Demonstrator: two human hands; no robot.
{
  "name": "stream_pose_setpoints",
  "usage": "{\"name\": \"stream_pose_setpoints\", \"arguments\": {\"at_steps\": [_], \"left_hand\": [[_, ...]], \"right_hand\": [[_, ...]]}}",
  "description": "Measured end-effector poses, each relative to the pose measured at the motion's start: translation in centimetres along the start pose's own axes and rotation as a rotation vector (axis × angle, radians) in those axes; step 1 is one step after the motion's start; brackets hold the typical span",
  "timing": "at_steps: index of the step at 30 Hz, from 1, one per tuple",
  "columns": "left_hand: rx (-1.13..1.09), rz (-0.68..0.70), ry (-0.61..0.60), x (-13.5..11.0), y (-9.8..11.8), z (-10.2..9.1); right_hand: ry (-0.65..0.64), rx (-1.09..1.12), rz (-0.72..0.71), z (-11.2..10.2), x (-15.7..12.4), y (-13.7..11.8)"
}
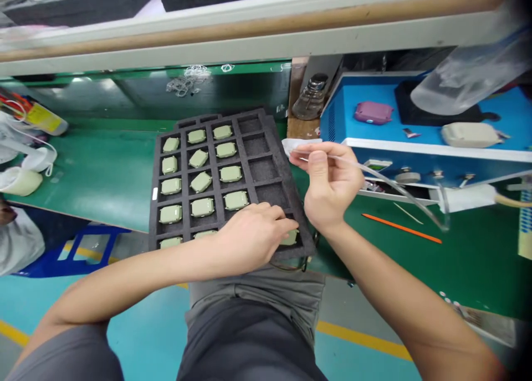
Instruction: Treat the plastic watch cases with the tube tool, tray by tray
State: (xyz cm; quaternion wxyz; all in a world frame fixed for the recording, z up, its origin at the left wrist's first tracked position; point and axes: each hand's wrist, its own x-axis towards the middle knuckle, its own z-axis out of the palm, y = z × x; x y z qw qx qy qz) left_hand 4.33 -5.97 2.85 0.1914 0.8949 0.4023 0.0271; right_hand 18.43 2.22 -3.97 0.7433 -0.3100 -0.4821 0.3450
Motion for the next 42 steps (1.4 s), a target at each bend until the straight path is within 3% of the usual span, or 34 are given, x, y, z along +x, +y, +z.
{"name": "stream_pose_setpoints", "arguments": {"at_steps": [2,5,8,10,13,19,22,24,28,34,38,42], "left_hand": [[0.098,-0.02,0.129,-0.9,-0.6,0.2],[0.256,-0.178,0.257,-2.7,-2.8,-0.3],[0.315,-0.294,0.196,-3.8,-4.7,-0.9],[0.24,-0.305,0.147,-3.9,-5.3,-1.2],[0.104,-0.308,0.122,-3.4,-5.3,-1.3],[0.152,-0.341,0.155,-3.5,-4.5,-0.6],[0.045,-0.323,0.228,-3.6,-4.2,-0.5],[-0.027,-0.315,0.35,-3.0,-4.3,-1.0],[-0.26,-0.321,0.555,0.3,-5.2,-1.8],[-0.841,-0.349,0.616,4.5,-6.5,-0.2],[-1.104,-0.338,0.641,4.5,-6.5,0.6],[-1.184,-0.329,0.641,4.2,-6.6,0.7]], "right_hand": [[-0.004,0.007,0.02,0.0,0.0,0.2],[-0.051,0.001,0.05,-0.2,0.1,0.4],[-0.135,-0.031,0.074,-0.4,0.1,0.6],[-0.168,-0.049,0.08,-0.5,0.0,0.7],[-0.184,-0.057,0.098,-0.6,-0.2,0.9],[-0.186,-0.067,0.111,-0.5,-0.3,0.7],[-0.144,-0.078,0.088,-0.3,-0.3,0.4],[-0.117,-0.085,0.061,-0.3,-0.4,0.3],[-0.108,-0.108,0.013,-0.4,-0.7,0.0],[-0.206,-0.155,-0.067,-0.4,-0.5,-0.5],[-0.231,-0.161,-0.079,-0.3,-0.4,-0.6],[-0.244,-0.147,-0.09,-0.5,-0.6,-0.4]]}}
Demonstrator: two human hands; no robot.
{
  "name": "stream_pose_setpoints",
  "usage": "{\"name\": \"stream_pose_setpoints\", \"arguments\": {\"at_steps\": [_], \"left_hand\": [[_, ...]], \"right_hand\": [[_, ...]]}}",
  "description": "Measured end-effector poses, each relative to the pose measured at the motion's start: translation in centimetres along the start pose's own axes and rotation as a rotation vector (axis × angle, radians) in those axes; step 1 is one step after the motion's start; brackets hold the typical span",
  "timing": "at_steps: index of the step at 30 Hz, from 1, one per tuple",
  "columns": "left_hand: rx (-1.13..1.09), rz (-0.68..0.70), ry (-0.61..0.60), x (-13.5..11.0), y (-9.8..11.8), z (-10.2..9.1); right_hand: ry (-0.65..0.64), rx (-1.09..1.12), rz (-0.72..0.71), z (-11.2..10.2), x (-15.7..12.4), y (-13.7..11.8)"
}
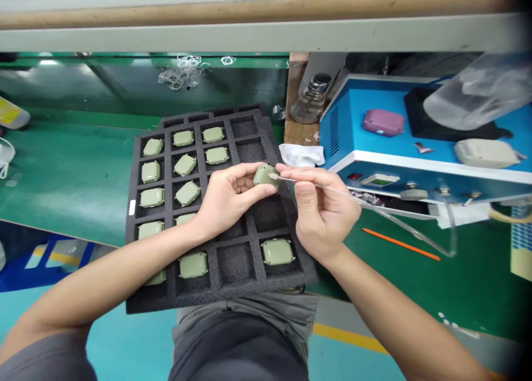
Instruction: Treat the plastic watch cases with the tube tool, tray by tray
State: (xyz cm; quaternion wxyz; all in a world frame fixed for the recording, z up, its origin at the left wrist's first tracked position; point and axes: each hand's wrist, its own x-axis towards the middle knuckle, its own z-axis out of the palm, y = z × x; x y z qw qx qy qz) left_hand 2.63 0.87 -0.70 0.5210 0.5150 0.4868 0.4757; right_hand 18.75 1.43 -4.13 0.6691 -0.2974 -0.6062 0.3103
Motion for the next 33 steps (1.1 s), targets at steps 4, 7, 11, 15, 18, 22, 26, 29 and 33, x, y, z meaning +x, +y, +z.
{"name": "stream_pose_setpoints", "arguments": {"at_steps": [4,7,11,15,18,22,26,29,33], "left_hand": [[0.037,0.073,0.025,0.2,-0.6,-0.3],[0.094,0.159,0.023,0.4,-1.2,-0.5],[0.128,0.182,0.013,0.5,-1.5,-0.7],[0.138,0.182,0.016,0.4,-1.4,-0.6],[0.141,0.183,0.017,0.4,-1.4,-0.6],[0.143,0.185,0.014,0.4,-1.4,-0.6],[0.148,0.176,0.015,0.5,-1.5,-0.7],[0.161,0.167,0.016,0.5,-1.5,-0.7],[0.178,0.157,0.019,0.5,-1.3,-0.8]], "right_hand": [[-0.015,-0.018,0.001,-0.1,-0.1,0.2],[-0.011,-0.02,-0.011,0.0,-0.1,0.3],[-0.016,-0.038,-0.012,0.0,0.0,0.3],[-0.017,-0.052,-0.014,0.0,0.0,0.2],[-0.018,-0.048,-0.012,0.0,0.0,0.2],[-0.023,-0.043,-0.003,-0.1,-0.1,0.2],[-0.031,-0.031,0.011,-0.1,-0.1,0.2],[-0.034,-0.003,0.012,0.0,-0.1,0.3],[-0.038,-0.006,0.021,0.0,-0.1,0.3]]}}
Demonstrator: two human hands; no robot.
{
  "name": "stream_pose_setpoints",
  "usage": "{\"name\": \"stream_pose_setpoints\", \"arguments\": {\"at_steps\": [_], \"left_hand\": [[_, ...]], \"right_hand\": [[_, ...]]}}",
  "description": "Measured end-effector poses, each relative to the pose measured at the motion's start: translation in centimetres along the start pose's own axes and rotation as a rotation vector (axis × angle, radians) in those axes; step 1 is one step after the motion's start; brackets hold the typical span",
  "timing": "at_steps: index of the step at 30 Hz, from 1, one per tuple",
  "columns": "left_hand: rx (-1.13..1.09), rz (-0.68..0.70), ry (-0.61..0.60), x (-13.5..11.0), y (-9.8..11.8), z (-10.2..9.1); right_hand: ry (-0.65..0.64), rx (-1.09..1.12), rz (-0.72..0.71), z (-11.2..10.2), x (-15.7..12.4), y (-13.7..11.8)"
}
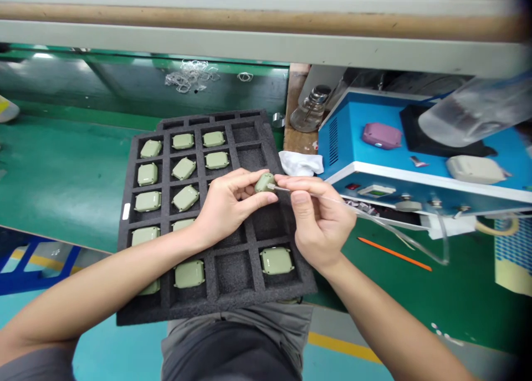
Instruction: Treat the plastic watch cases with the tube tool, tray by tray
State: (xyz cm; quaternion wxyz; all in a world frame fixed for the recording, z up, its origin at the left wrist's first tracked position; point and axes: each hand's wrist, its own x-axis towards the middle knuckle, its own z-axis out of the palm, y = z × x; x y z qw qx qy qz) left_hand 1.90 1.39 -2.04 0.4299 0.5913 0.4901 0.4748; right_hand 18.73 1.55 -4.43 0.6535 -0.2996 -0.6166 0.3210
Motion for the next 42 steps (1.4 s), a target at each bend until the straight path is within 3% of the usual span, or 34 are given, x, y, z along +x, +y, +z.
{"name": "stream_pose_setpoints", "arguments": {"at_steps": [15,42], "left_hand": [[0.201,0.011,0.049,0.6,1.4,-0.6],[0.174,-0.038,0.052,0.7,1.7,-0.4]], "right_hand": [[-0.046,0.059,0.038,0.2,0.8,0.5],[-0.046,0.025,0.045,0.2,1.3,0.3]]}}
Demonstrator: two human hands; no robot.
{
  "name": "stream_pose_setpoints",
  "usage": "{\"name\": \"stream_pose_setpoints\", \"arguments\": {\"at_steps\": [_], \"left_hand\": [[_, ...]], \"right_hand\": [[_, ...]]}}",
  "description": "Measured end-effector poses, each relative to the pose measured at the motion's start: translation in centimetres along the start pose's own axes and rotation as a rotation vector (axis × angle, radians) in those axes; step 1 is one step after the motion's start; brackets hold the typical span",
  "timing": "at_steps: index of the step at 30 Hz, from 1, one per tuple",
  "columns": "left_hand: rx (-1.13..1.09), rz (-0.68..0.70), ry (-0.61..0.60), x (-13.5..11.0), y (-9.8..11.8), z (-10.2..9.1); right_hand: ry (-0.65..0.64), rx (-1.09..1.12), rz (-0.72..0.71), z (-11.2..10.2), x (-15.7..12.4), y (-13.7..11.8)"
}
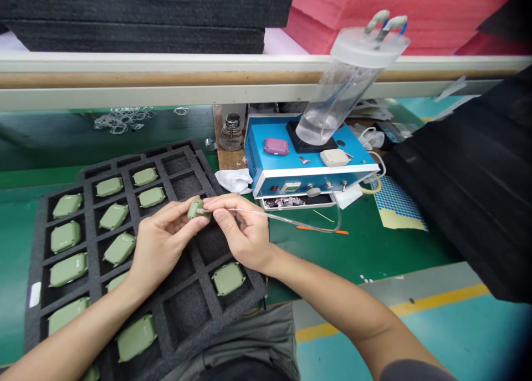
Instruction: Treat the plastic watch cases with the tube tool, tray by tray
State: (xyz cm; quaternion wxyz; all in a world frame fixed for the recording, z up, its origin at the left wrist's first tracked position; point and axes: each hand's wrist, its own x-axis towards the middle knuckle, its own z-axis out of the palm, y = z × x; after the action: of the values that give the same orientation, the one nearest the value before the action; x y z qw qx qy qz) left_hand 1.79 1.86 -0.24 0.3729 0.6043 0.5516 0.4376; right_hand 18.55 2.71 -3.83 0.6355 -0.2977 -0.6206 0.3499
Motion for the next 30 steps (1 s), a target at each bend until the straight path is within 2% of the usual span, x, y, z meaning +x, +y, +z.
{"name": "stream_pose_setpoints", "arguments": {"at_steps": [30], "left_hand": [[0.01,-0.012,0.005,0.04,0.25,0.04]], "right_hand": [[-0.002,-0.01,0.001,0.02,0.05,-0.05]]}}
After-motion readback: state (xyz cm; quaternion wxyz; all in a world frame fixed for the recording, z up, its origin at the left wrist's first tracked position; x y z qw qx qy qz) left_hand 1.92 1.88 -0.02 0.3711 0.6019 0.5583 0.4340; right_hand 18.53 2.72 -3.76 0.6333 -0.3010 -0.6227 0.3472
